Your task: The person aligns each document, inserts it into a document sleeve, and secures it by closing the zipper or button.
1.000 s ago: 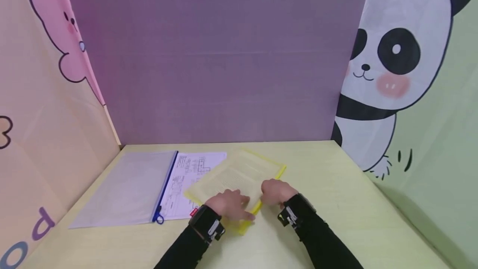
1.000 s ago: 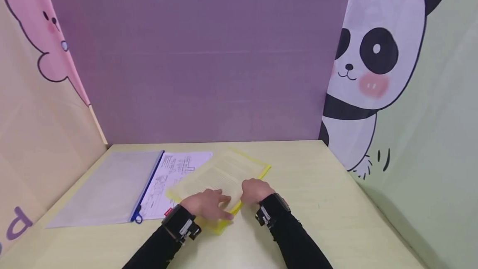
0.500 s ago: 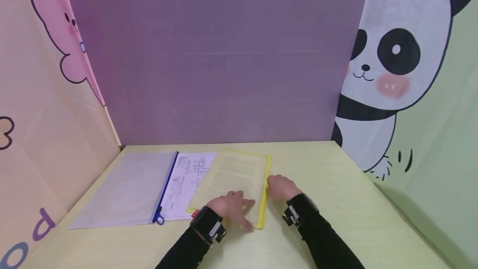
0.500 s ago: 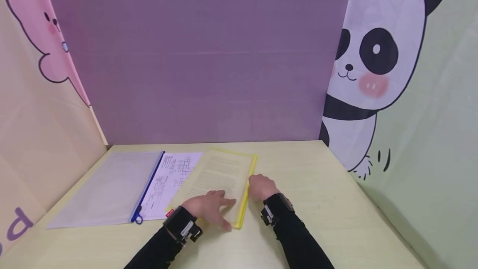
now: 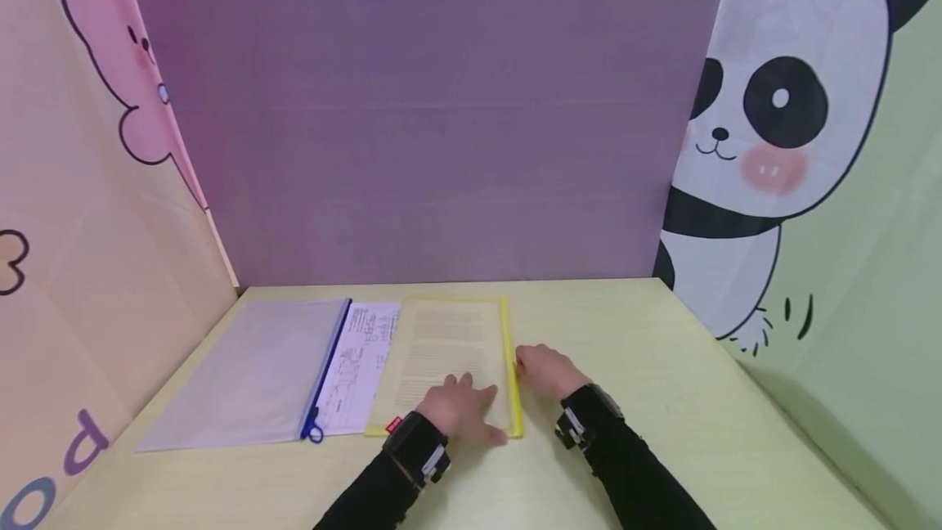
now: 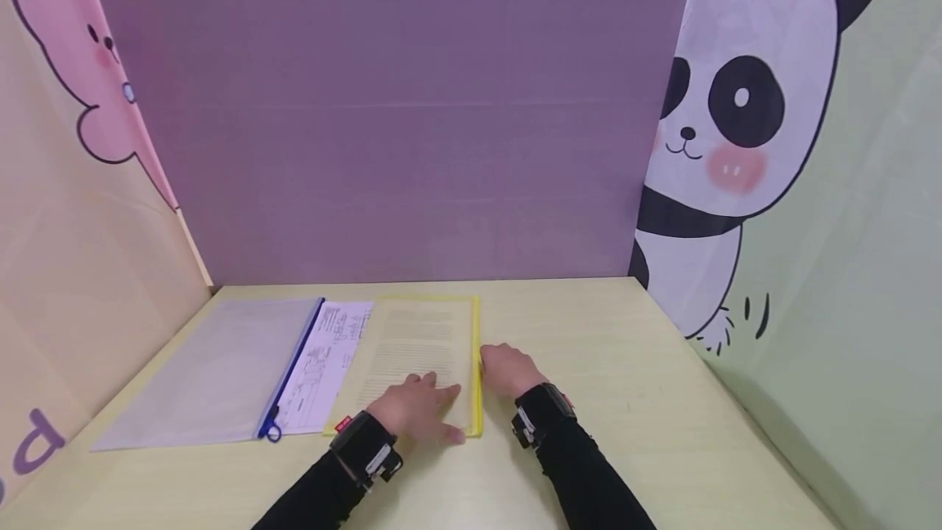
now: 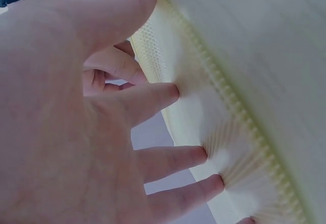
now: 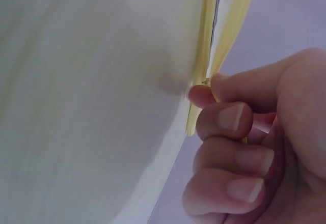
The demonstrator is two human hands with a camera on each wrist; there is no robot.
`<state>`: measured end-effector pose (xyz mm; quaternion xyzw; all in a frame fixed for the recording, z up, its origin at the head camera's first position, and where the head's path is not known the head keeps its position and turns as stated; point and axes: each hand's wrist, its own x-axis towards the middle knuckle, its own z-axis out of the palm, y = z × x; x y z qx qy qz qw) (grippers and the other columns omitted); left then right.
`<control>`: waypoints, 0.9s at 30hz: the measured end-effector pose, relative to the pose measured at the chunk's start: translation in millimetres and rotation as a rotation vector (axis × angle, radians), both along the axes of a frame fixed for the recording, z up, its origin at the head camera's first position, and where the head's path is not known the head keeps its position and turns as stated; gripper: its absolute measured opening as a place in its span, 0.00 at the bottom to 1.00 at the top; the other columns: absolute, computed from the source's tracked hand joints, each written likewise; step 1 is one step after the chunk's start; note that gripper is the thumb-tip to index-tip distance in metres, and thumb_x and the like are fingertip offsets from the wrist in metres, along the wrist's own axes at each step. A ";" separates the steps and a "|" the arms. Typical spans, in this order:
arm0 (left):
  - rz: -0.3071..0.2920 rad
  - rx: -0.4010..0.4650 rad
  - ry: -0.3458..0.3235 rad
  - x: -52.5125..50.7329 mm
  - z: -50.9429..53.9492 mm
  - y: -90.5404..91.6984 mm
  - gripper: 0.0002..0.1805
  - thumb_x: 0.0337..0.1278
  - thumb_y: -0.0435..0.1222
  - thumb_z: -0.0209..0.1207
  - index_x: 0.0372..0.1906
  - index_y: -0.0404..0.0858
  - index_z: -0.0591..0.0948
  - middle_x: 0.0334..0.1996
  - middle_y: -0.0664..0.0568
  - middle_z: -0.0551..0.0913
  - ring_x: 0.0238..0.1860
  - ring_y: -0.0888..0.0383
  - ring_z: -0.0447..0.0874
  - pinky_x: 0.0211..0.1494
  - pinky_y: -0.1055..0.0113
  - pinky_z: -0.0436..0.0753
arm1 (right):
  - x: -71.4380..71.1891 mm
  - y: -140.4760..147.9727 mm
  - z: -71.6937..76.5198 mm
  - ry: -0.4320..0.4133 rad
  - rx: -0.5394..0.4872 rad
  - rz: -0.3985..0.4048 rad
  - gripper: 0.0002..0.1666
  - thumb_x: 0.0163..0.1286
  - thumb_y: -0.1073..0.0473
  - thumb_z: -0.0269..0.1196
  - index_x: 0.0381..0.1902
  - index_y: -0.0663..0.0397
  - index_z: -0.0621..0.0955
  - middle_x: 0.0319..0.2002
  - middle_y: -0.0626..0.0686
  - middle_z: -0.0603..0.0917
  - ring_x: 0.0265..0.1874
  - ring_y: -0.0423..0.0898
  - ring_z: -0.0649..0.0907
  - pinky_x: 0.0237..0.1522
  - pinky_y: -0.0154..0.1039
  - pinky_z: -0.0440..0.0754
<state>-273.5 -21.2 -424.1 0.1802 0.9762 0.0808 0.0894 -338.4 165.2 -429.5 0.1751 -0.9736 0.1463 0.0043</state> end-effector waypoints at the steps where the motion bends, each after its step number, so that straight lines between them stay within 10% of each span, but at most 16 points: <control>1: 0.002 -0.005 0.006 0.4 0.2 0.4 0.45 0.50 0.70 0.63 0.74 0.58 0.72 0.71 0.39 0.69 0.68 0.39 0.68 0.62 0.43 0.74 | -0.7 -0.2 -0.5 -0.004 0.006 -0.001 0.09 0.76 0.61 0.58 0.32 0.54 0.76 0.25 0.51 0.75 0.24 0.47 0.75 0.29 0.45 0.76; 27: 0.041 -0.019 -0.012 1.9 3.0 3.6 0.45 0.52 0.70 0.62 0.74 0.57 0.71 0.73 0.40 0.67 0.71 0.39 0.65 0.65 0.41 0.71 | 14.2 -10.3 16.1 -0.109 0.167 0.012 0.06 0.74 0.64 0.58 0.34 0.55 0.78 0.28 0.52 0.76 0.27 0.48 0.75 0.34 0.44 0.76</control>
